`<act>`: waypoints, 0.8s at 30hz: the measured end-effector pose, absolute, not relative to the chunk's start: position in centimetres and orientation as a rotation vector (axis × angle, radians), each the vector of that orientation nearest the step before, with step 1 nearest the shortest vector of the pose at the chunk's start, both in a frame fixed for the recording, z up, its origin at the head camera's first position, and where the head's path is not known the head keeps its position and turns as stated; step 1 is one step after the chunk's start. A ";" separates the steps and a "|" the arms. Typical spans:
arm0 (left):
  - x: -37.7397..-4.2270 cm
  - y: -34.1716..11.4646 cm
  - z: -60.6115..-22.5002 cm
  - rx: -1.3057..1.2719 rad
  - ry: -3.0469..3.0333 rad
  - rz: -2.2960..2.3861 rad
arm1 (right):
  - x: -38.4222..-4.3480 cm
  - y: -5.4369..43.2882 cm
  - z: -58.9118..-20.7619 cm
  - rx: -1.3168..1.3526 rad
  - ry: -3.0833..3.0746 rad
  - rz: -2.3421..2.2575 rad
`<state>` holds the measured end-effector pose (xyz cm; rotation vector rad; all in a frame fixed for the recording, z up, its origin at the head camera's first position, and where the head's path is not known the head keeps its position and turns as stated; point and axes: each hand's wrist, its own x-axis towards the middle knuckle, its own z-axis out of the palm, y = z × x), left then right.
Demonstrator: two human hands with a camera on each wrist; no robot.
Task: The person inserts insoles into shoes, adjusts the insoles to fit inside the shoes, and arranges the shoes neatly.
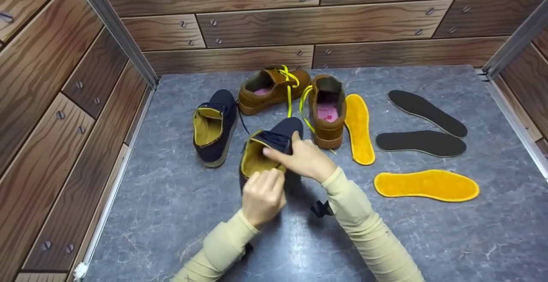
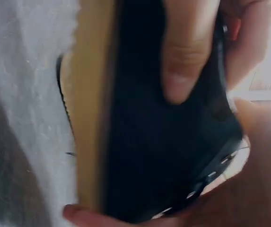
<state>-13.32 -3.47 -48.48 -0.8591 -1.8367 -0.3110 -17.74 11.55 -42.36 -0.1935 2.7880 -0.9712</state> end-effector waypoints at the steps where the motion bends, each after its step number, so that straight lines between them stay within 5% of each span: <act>1: -13.2 -3.1 -48.6 -0.866 -1.837 -0.304 | -17.6 11.6 -42.3 -0.220 2.822 -0.947; 24: -4.7 -0.2 -51.4 -1.077 -2.197 -0.399 | -11.4 15.4 -47.6 -0.753 3.205 -1.039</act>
